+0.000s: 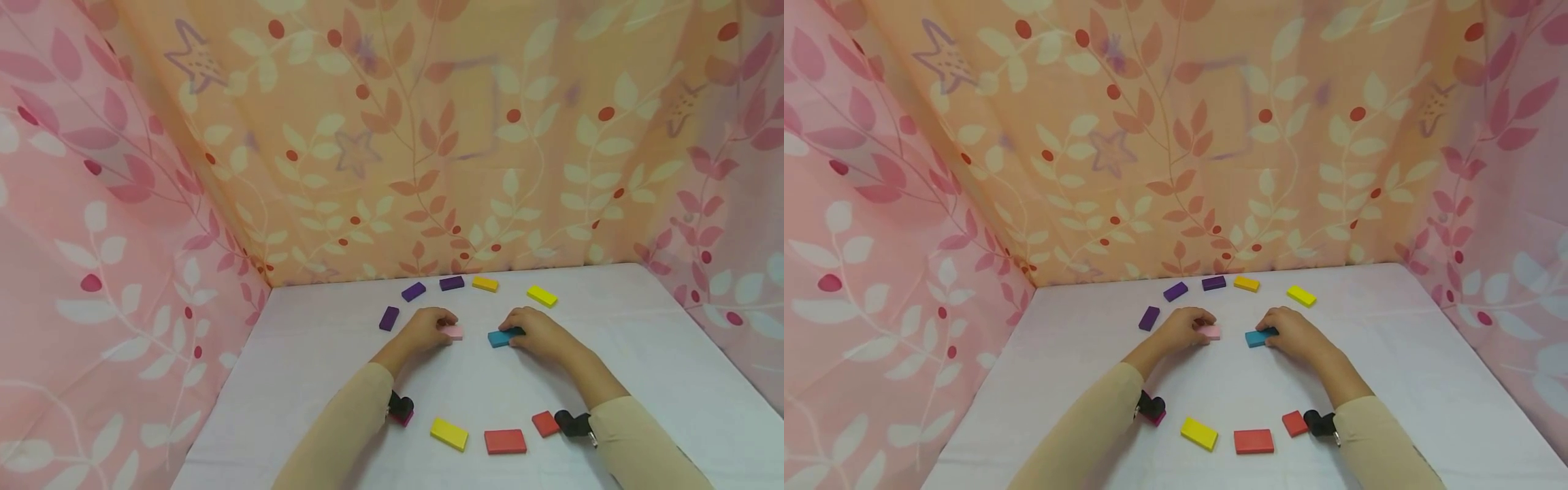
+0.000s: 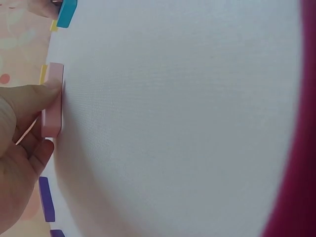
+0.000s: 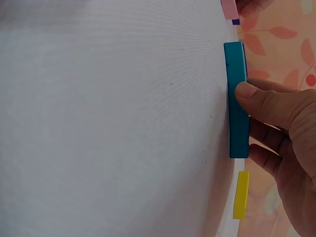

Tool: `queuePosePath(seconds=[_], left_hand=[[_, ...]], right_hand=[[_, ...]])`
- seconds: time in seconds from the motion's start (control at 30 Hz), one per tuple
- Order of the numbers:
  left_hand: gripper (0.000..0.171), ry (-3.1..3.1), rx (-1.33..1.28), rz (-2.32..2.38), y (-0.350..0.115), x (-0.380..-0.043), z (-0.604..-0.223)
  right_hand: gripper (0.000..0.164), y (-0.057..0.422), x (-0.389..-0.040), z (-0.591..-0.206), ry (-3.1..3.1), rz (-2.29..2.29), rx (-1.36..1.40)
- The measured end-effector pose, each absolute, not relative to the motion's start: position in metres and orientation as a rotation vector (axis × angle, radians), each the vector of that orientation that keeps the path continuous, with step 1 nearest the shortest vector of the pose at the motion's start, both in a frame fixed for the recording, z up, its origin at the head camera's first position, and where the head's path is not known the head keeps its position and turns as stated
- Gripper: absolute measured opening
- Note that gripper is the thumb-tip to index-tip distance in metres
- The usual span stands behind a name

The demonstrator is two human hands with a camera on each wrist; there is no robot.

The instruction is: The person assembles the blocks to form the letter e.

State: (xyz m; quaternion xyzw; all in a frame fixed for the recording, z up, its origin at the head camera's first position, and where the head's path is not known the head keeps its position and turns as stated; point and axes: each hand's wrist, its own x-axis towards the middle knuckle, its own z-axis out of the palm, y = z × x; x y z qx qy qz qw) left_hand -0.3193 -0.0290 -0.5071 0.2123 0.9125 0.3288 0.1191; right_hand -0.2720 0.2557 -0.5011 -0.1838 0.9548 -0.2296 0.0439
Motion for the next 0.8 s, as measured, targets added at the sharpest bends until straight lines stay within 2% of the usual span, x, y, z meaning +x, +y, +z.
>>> queuePosePath(seconds=[0.2,0.8], left_hand=[[0.032,2.649,0.584,1.025,-0.027,-0.319,-0.508],[0.031,2.605,0.515,1.044,-0.01,-0.309,-0.497]], right_hand=[[0.027,0.258,-0.271,-0.503,2.914,-0.745,-0.588],[0.028,0.261,-0.276,-0.507,2.896,-0.763,-0.572]])
